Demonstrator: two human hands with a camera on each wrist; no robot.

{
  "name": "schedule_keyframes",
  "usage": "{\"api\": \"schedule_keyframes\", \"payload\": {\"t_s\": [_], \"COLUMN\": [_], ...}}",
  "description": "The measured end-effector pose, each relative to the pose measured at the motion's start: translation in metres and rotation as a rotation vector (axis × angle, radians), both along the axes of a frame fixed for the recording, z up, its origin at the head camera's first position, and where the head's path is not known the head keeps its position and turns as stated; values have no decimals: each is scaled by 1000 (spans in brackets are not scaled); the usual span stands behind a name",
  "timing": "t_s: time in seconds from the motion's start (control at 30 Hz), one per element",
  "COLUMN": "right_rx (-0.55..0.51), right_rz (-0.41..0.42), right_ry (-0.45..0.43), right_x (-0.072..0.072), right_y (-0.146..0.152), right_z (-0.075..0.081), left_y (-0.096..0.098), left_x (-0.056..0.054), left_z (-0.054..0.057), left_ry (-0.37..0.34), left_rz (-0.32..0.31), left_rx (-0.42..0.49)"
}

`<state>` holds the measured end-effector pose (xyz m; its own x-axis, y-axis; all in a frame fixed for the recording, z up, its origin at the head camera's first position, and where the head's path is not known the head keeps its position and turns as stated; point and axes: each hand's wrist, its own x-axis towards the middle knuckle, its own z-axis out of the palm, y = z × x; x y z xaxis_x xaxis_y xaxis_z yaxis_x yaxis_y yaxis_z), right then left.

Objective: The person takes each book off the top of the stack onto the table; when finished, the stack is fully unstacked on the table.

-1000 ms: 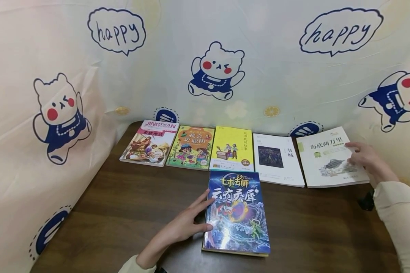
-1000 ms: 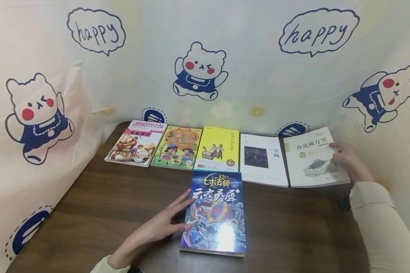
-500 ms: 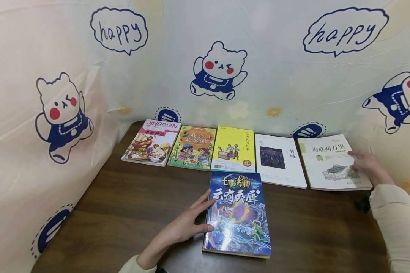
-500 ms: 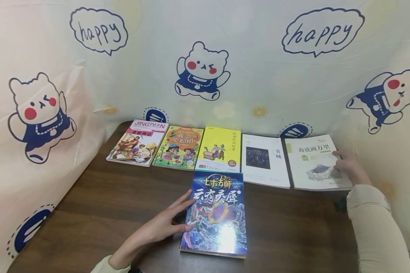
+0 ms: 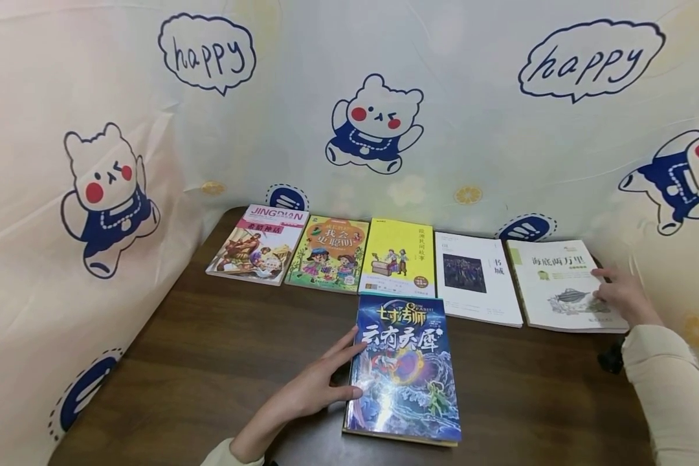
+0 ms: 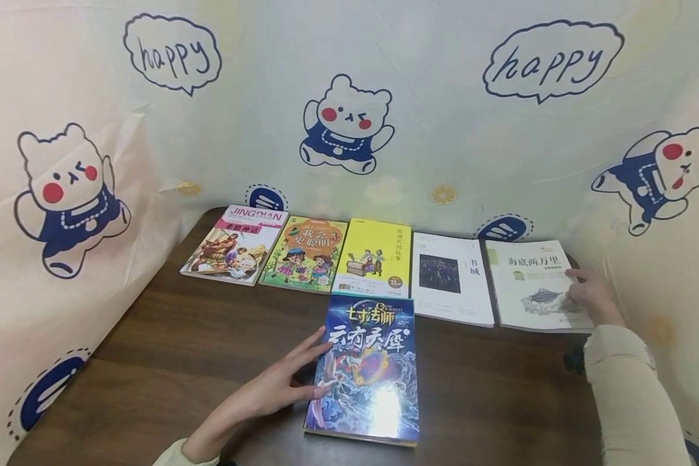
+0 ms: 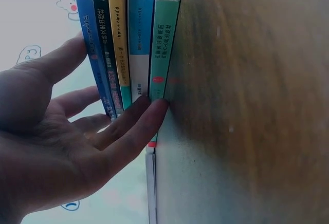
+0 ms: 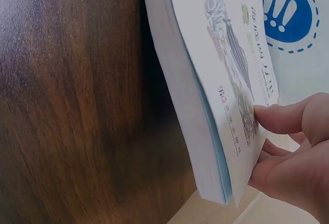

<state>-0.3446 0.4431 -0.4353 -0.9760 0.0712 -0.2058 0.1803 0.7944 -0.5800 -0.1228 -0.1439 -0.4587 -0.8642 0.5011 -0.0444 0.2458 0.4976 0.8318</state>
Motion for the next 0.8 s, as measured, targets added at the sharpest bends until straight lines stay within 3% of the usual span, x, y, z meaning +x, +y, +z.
{"api": "schedule_keyframes", "payload": {"t_s": [0.13, 0.8], "right_rx": [44, 10], "right_rz": [-9, -42], "right_ry": [15, 53], "right_x": [2, 3], "right_y": [-2, -4], "right_z": [-4, -21], "left_y": [0, 1], "left_x": [1, 0], "left_z": [0, -1], "left_ry": [-6, -10], "left_rz": [2, 8], "left_rx": [3, 5]}}
